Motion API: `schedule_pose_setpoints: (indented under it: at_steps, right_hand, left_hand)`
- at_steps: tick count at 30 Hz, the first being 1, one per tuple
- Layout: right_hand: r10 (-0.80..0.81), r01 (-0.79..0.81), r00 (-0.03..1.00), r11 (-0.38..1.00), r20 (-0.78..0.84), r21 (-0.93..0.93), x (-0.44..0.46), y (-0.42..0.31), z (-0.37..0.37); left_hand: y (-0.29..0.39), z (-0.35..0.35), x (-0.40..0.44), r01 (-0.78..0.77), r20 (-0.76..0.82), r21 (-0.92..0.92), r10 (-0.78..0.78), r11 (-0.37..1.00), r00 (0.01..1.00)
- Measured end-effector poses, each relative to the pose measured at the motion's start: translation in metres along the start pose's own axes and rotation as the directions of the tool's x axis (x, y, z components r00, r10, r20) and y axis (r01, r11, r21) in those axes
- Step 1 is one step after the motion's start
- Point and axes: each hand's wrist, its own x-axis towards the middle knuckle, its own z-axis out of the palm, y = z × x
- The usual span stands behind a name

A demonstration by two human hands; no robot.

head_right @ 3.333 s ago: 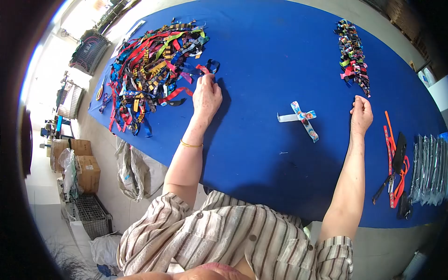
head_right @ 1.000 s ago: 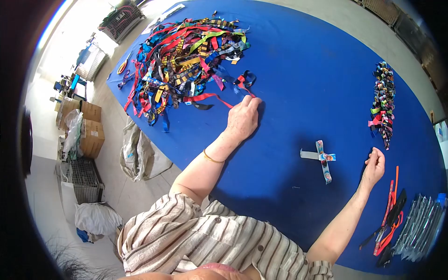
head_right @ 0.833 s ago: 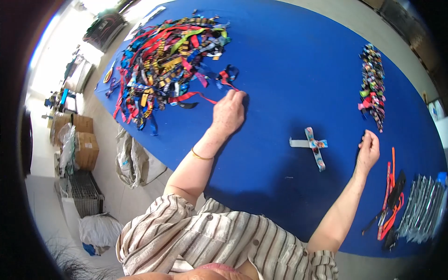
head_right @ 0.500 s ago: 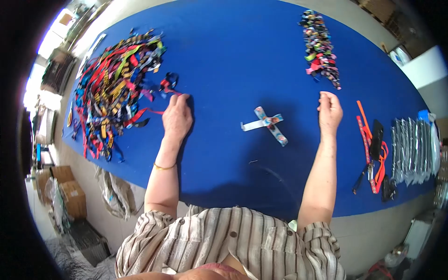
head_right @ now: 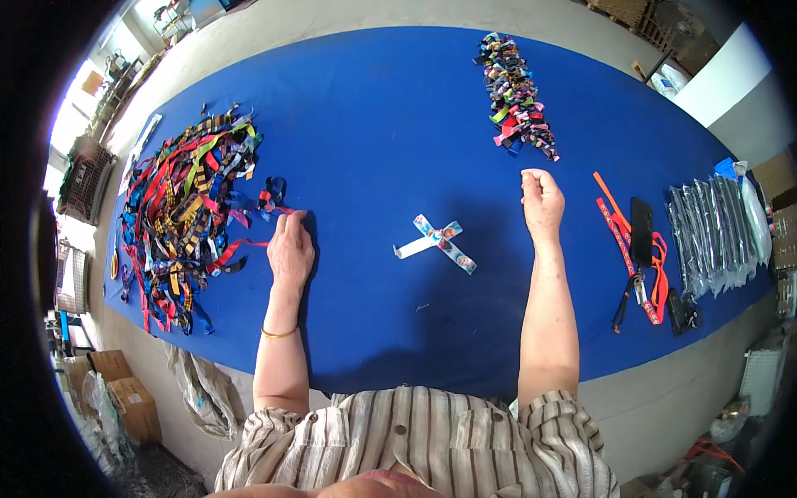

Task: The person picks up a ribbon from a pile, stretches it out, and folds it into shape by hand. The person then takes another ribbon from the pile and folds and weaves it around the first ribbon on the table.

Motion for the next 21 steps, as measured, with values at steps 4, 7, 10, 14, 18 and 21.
schedule_pose_setpoints:
  at_steps: [4,7,10,14,18,21]
  right_hand:
    - [0.001,-0.002,1.000,0.999,0.014,0.032,0.001,0.007,-0.001]
    - [0.003,-0.003,1.000,1.000,0.005,0.029,0.000,0.007,-0.001]
    - [-0.045,0.045,0.999,0.998,0.005,0.042,-0.001,0.009,-0.002]
    - [-0.086,0.088,0.996,0.994,-0.031,0.072,-0.006,0.004,-0.002]
    - [-0.109,0.119,0.990,0.987,-0.090,0.105,-0.008,0.007,0.002]
    - [-0.150,0.163,0.986,0.965,-0.079,0.203,-0.018,-0.007,0.004]
  left_hand:
    - [0.008,-0.007,0.002,-0.106,-0.111,0.004,0.106,0.994,0.988]
    - [0.011,-0.009,0.005,-0.199,-0.204,0.090,0.214,0.976,0.955]
    - [0.014,-0.007,0.001,-0.168,-0.249,-0.012,0.160,0.986,0.955]
    - [0.024,-0.010,-0.005,-0.167,-0.233,-0.148,0.130,0.975,0.964]
    - [0.045,-0.014,-0.004,-0.284,-0.232,-0.181,0.240,0.942,0.943]
    - [0.071,-0.027,-0.008,-0.316,-0.154,-0.221,0.287,0.923,0.945]
